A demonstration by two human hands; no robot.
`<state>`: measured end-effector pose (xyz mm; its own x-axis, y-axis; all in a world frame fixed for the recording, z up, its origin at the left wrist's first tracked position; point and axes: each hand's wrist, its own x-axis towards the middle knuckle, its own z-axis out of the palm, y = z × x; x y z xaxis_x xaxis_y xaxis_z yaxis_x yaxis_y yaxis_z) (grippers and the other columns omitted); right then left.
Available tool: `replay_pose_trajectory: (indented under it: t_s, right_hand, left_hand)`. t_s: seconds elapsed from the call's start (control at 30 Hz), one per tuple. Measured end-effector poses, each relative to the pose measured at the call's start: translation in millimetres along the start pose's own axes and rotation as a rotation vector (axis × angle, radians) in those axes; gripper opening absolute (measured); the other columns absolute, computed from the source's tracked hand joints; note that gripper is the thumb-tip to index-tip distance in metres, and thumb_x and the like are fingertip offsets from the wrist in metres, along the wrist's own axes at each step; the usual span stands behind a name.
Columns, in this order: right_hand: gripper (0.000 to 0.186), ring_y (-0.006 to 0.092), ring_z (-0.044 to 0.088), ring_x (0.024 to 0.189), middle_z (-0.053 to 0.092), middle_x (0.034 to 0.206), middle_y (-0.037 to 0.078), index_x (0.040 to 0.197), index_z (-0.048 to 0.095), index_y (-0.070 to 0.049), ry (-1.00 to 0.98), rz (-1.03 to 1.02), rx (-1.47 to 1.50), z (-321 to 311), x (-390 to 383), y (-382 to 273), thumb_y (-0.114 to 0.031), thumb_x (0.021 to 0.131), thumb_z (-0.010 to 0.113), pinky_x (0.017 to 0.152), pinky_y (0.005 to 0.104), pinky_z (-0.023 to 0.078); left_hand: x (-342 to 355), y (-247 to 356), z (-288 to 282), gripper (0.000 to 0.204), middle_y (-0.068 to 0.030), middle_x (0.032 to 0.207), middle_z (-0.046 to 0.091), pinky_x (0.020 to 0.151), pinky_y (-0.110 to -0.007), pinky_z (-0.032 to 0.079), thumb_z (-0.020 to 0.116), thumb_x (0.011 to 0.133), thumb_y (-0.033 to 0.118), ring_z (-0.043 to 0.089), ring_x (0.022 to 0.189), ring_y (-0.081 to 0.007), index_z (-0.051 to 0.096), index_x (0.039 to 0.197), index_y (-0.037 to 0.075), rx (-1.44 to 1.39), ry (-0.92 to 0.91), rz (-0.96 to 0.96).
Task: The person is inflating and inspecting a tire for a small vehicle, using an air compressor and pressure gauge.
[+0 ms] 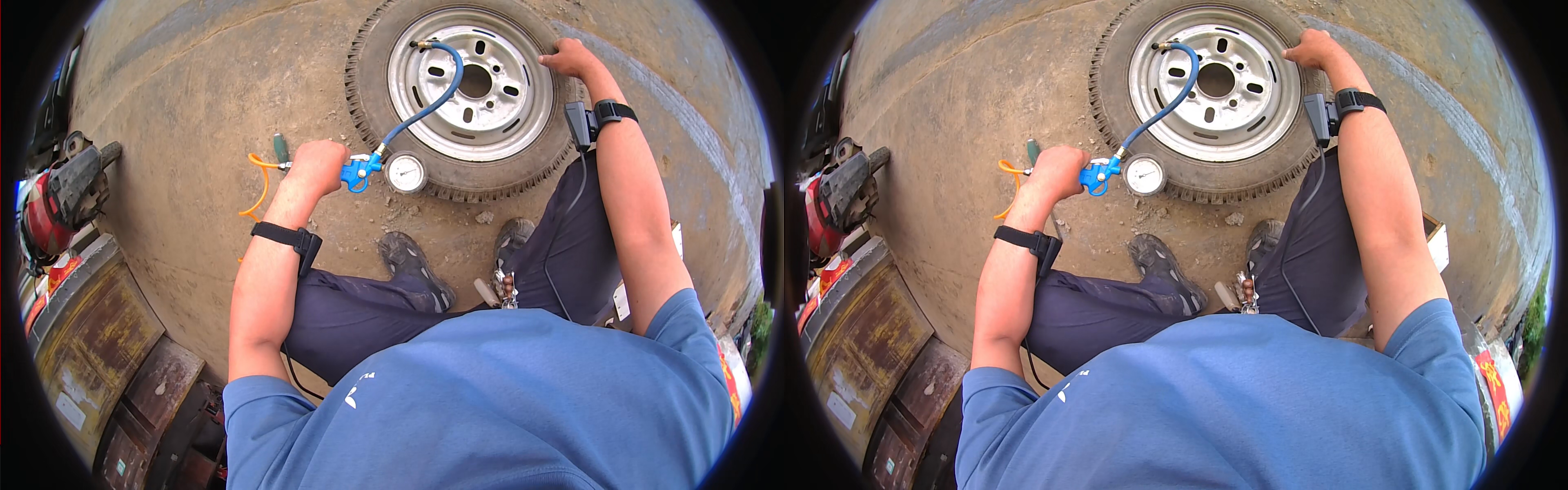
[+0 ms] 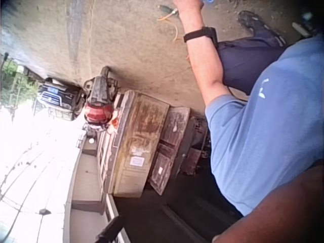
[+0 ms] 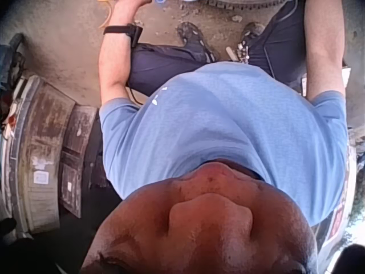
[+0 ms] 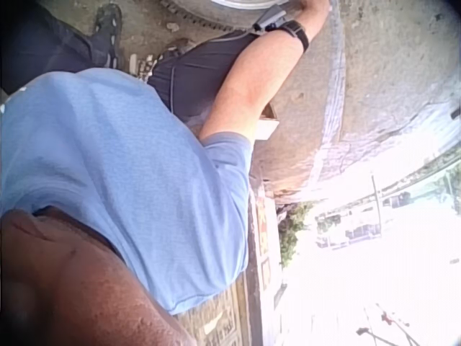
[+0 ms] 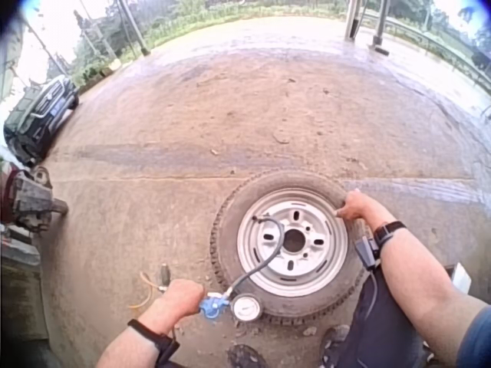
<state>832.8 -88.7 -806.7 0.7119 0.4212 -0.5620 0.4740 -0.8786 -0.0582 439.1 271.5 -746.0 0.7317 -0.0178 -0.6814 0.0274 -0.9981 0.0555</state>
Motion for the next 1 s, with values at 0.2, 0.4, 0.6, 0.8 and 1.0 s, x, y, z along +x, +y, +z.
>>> replay_pose_trajectory:
  t_s: [0.2,0.4,0.6,0.8,1.0]
  right_hand:
    - [0.062,0.0456,0.065,0.119,0.069,0.123,0.031,0.12,0.072,0.003,0.045,-0.008,-0.023,4.9,2.2,1.7,-0.05,0.087,0.075,0.104,0.049,0.052]
    - [0.073,0.0454,0.061,0.128,0.066,0.131,0.032,0.125,0.071,0.005,-0.002,0.01,-0.021,1.3,2.0,-0.6,-0.057,0.086,0.075,0.108,0.0479,0.05]
    - [0.062,0.0459,0.065,0.118,0.07,0.121,0.031,0.116,0.073,0.004,0.053,-0.013,-0.025,5.1,2.1,2.8,-0.051,0.087,0.075,0.103,0.0494,0.052]
    - [0.072,0.0455,0.063,0.126,0.067,0.128,0.032,0.122,0.072,0.005,-0.012,0.0,-0.01,0.0,2.2,-0.1,-0.057,0.086,0.075,0.107,0.048,0.051]
    - [0.062,0.0458,0.066,0.118,0.07,0.121,0.03,0.119,0.073,0.003,0.049,-0.02,-0.035,4.5,2.0,2.6,-0.051,0.088,0.075,0.103,0.0498,0.052]
  left_hand:
    - [0.7,0.4,-0.9,0.021,-0.0157,0.085,0.073,0.078,-0.051,0.059,0.079,0.067,0.013,0.073,0.089,-0.0385,0.071,0.086,0.01,0.0,0.007,0.009]
    - [-0.1,2.3,-4.4,0.019,-0.0155,0.092,0.076,0.08,-0.049,0.06,0.074,0.072,0.008,0.074,0.093,-0.0368,0.075,0.091,0.011,0.025,-0.038,-0.009]
    - [1.4,-0.1,1.4,0.022,-0.0159,0.086,0.074,0.078,-0.051,0.059,0.079,0.067,0.012,0.073,0.089,-0.0386,0.071,0.087,0.009,-0.003,-0.004,0.002]
    - [0.9,0.3,1.2,0.022,-0.0157,0.086,0.074,0.079,-0.051,0.059,0.079,0.067,0.012,0.073,0.09,-0.0383,0.071,0.087,0.009,-0.004,-0.011,-0.009]
    - [0.7,1.3,-0.8,0.022,-0.0156,0.085,0.073,0.078,-0.051,0.059,0.081,0.065,0.013,0.073,0.089,-0.0383,0.071,0.085,0.009,-0.007,-0.005,-0.004]
